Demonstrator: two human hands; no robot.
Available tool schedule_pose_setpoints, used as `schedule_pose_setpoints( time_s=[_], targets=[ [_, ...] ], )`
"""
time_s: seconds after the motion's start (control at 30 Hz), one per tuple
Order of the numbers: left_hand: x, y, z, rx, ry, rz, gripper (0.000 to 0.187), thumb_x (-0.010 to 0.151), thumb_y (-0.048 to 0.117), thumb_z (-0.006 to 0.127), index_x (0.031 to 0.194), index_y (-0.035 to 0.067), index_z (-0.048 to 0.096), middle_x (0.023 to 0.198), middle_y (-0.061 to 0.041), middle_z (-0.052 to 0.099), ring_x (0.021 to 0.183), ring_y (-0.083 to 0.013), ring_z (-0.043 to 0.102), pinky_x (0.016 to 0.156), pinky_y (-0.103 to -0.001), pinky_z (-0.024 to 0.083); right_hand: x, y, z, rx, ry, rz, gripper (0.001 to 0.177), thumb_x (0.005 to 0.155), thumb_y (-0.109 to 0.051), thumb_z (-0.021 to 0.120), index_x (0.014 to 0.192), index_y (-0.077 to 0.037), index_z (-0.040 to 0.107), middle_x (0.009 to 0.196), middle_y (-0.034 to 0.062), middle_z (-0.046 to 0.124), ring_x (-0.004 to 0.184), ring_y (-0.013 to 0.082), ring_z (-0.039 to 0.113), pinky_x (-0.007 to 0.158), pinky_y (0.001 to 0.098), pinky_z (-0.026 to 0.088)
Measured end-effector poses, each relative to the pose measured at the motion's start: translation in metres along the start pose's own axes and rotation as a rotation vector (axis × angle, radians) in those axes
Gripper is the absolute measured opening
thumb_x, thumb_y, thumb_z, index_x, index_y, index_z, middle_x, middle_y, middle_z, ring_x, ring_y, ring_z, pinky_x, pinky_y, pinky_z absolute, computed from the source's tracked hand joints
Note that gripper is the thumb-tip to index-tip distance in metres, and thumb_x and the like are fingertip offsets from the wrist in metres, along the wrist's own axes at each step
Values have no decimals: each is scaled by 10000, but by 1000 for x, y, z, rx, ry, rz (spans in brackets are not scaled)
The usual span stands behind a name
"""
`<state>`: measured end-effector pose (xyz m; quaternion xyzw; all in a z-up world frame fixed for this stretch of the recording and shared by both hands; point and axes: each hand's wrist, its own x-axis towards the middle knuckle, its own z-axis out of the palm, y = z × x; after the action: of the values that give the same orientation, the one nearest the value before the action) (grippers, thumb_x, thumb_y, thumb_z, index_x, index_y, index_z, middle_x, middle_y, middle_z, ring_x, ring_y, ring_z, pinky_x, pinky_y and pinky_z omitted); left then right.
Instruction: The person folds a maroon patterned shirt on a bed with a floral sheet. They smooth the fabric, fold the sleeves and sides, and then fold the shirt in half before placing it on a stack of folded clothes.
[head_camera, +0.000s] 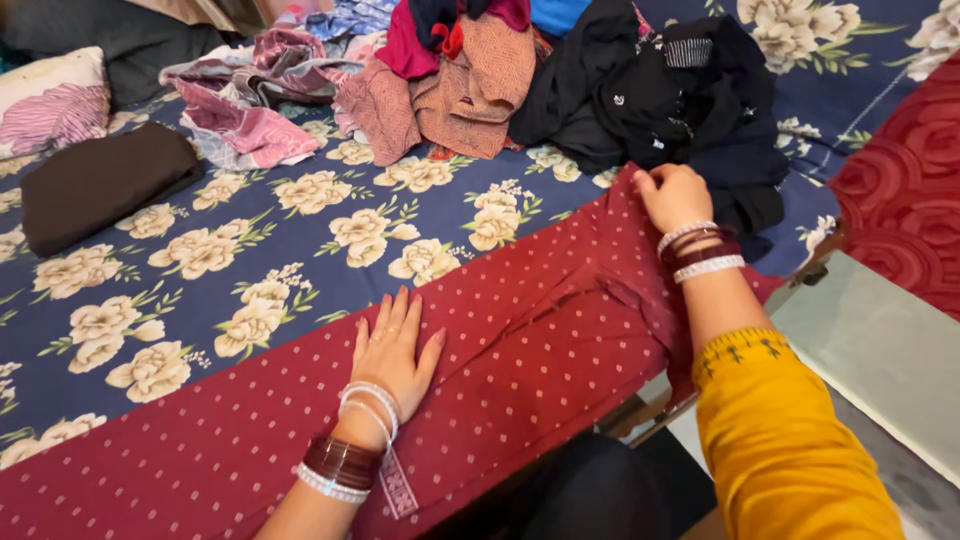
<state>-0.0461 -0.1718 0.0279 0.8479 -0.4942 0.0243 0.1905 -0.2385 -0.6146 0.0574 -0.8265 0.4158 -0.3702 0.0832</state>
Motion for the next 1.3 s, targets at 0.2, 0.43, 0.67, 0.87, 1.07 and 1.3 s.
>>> schedule_pose_setpoints(
  time_s=[0.2, 0.43, 0.67, 0.87, 1.07, 1.3],
  targets=[
    [2, 0, 0, 5, -11, -8, 698, 986, 491, 442, 1547, 87, 345, 1665, -121, 227, 1543, -292, 164, 1212, -505, 114, 33, 8, 33, -73, -70, 227, 523, 847, -577, 769, 945, -64, 749, 942, 203, 737, 914, 406, 702, 801, 499, 545],
    [1, -2, 3, 6, -6, -3, 693, 983, 490, 441, 1548, 99, 342, 1663, -109, 232, 1541, -283, 163, 1206, -498, 112, 25, 38, 46, 27, 57, 231, 383, 846, -448, 807, 848, -72, 736, 841, 180, 732, 845, 392, 712, 790, 487, 558],
    [3, -3, 5, 27, -9, 2, 723, 986, 503, 425, 1567, 91, 301, 1663, -132, 204, 1535, -290, 147, 1199, -497, 97, 23, 60, 72, -160, 263, 234, 203, 938, -279, 711, 879, -87, 741, 868, 196, 729, 838, 411, 710, 784, 511, 563],
    [2, -3, 3, 23, -9, 4, 717, 998, 502, 417, 1566, 83, 293, 1662, -142, 206, 1540, -288, 149, 1209, -497, 89, 25, 65, 52, -139, 62, 225, 324, 921, -360, 750, 972, -40, 729, 930, 237, 726, 901, 439, 689, 820, 529, 543],
    [1, -4, 4, 10, 24, 23, 720, 989, 498, 432, 1558, 73, 314, 1656, -144, 218, 1530, -297, 168, 1204, -499, 95, -5, -24, -13, -183, 65, 42, 419, 905, -342, 749, 1162, -17, 696, 1174, 259, 670, 1057, 441, 642, 878, 528, 523],
    [1, -5, 5, 9, 40, 27, 718, 989, 500, 436, 1552, 68, 329, 1653, -145, 228, 1531, -299, 174, 1207, -501, 103, -73, -47, 6, -71, -452, -386, 755, 995, -558, 510, 1528, -30, 431, 1608, 189, 360, 1512, 366, 318, 1186, 525, 233]
  ],
)
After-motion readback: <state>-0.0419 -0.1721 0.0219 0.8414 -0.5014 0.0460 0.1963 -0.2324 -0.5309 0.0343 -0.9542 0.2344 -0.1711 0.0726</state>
